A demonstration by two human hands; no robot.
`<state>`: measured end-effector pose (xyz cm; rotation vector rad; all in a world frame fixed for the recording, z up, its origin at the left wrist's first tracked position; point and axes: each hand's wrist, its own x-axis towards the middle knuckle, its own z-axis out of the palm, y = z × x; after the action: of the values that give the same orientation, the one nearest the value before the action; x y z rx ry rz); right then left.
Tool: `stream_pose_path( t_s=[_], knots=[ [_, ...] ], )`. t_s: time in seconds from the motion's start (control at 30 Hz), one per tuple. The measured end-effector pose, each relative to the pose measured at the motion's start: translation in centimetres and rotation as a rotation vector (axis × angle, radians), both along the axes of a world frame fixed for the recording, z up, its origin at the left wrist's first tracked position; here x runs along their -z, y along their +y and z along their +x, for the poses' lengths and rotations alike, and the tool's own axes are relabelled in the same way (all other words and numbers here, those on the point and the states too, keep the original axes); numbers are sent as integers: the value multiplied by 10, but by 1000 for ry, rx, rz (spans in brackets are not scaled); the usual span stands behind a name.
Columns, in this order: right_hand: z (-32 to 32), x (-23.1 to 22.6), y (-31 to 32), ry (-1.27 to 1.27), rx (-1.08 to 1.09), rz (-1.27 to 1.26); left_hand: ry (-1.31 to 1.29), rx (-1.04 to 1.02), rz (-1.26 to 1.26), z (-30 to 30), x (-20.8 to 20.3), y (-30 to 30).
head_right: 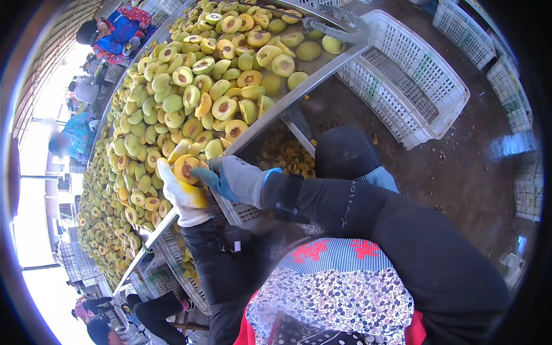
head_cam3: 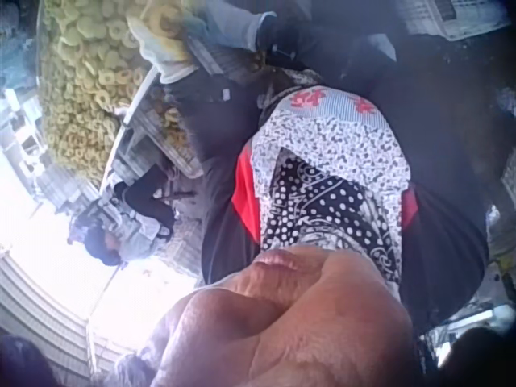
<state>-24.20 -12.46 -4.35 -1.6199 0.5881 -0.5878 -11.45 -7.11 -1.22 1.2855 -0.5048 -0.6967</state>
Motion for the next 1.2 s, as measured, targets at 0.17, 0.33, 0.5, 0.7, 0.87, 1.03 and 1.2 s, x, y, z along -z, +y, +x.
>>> stream_pose_path(
  t_s=[0.17, 0.33, 0.5, 0.7, 0.87, 1.03, 1.2],
  knots=[
    [0, -4, 2, -71, -33, 44, -151, -81, -83, -15, 6, -8],
    [-2, 3, 6, -62, 18, -85, -433, -136, -60, -18, 12, -8],
    [-7, -10, 1, 75, -38, -63, -389, -140, -89, -24, 7, -8],
    [2, 3, 7, 22, -75, 71, -322, -155, -43, -27, 6, -6],
    [3, 9, 8, 29, -121, 69, -443, -129, 80, -21, 4, 2],
    [9, 18, 18, -113, -109, 199, -380, -129, 33, -25, 3, -2],
    [11, 28, 12, -21, -75, 79, -294, -196, -26, -33, 9, -8]
  ],
)
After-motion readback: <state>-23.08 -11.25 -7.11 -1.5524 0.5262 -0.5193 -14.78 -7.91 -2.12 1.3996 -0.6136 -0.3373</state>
